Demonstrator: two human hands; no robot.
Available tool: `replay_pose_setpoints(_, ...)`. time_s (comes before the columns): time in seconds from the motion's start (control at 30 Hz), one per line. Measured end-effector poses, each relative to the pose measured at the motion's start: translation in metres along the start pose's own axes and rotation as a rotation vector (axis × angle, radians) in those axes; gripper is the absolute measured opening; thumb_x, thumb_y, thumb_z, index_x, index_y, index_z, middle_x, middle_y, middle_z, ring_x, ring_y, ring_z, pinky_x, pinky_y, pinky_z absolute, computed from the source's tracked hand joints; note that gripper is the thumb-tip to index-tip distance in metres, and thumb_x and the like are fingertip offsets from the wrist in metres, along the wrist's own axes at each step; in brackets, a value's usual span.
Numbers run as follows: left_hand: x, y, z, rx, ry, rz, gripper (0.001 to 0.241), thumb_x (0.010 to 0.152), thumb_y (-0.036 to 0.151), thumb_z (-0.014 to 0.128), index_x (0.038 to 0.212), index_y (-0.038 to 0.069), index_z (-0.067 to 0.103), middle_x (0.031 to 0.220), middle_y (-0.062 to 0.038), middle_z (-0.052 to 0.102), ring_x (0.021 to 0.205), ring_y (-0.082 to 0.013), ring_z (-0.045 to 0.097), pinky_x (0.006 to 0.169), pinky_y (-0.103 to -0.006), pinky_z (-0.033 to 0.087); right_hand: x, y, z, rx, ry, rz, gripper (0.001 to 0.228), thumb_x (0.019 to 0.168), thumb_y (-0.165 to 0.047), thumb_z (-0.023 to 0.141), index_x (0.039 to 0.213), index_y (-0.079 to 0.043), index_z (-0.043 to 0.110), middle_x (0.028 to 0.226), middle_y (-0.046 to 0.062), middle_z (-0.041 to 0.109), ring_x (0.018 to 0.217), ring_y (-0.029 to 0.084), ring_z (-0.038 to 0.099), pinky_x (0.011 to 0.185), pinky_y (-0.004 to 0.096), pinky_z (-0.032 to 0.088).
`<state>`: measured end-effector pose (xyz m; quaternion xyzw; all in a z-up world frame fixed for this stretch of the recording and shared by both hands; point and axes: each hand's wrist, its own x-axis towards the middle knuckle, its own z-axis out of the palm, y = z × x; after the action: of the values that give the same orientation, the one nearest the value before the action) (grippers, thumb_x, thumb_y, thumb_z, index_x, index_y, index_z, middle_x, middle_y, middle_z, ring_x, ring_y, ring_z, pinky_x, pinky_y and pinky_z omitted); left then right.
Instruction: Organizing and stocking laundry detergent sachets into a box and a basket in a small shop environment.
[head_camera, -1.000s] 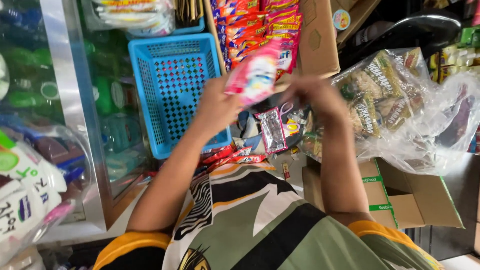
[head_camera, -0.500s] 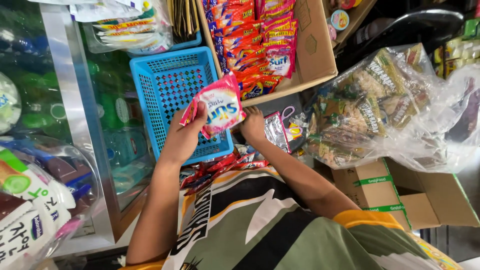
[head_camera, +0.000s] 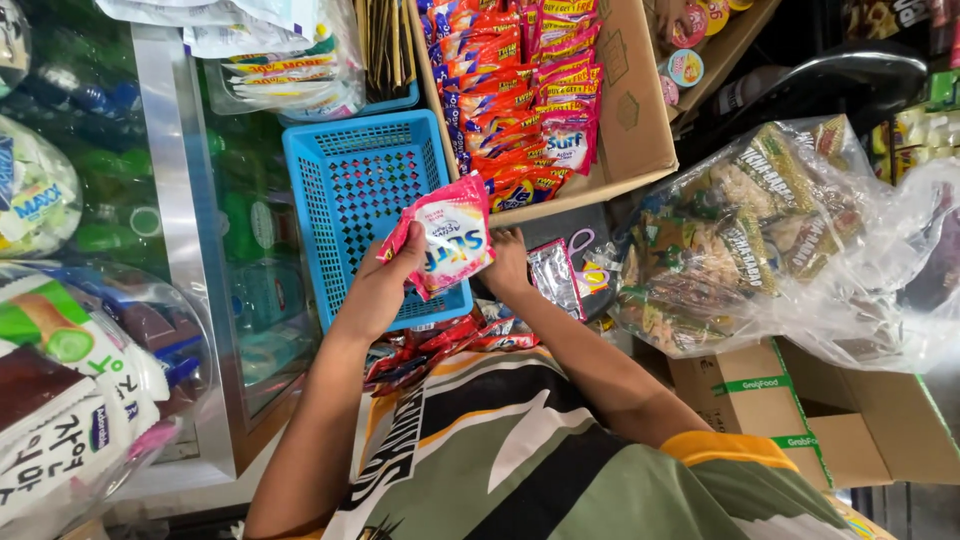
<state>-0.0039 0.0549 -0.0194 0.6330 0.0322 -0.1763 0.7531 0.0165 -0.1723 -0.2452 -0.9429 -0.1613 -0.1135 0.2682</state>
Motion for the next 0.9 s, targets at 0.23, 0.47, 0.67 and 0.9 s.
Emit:
replay_pose_setpoints(0.23,-0.002,-0.007,-0.013,-0.041,0.105,-0.024,0.042,0.110,0.042,0.051,0.096,0.004,0.062,0.086,0.004,0.054,0.083,-0.0068,0.045,0.077,-0.0265,0.041,0.024,-0.022,-0.148,0.368,-0.282,-0.170,0.015,0.079,-0.009,0.075,0.090,0.001,0.072,0.098,0.019,0.073,0.094,0.037,0.069,0.089,0.046,0.053)
replay_pose_setpoints(0.47,0.025,-0.017,0.016,0.001,-0.054,-0.132,0.060,0.105,0.052,0.039,0.126,0.004,0.068,0.101,-0.005,0.075,0.087,-0.0134,0.066,0.075,-0.0318,0.052,0.053,-0.073,-0.300,0.767,-0.511,0.015,0.015,0.087,-0.004,0.072,0.077,0.005,0.065,0.073,0.012,0.065,0.065,0.021,0.061,0.064,0.031,0.047)
replay_pose_setpoints(0.67,0.031,-0.074,0.062,-0.589,-0.335,-0.111,0.070,0.105,0.057,0.046,0.144,0.000,0.055,0.136,-0.011,0.067,0.123,-0.0235,0.066,0.108,-0.0386,0.052,0.080,-0.113,-0.286,0.611,-0.046,0.022,0.016,0.094,-0.002,0.071,0.081,0.003,0.064,0.083,0.013,0.067,0.071,0.021,0.063,0.065,0.031,0.048)
replay_pose_setpoints(0.9,0.017,-0.030,0.081,-0.644,-0.346,-0.147,0.081,0.099,0.068,0.032,0.149,0.005,0.047,0.139,-0.009,0.065,0.125,-0.0215,0.064,0.108,-0.0366,0.052,0.093,-0.131,-0.278,0.239,0.219,-0.150,0.011,0.099,0.001,0.069,0.091,0.001,0.062,0.089,0.014,0.065,0.073,0.028,0.065,0.065,0.035,0.051)
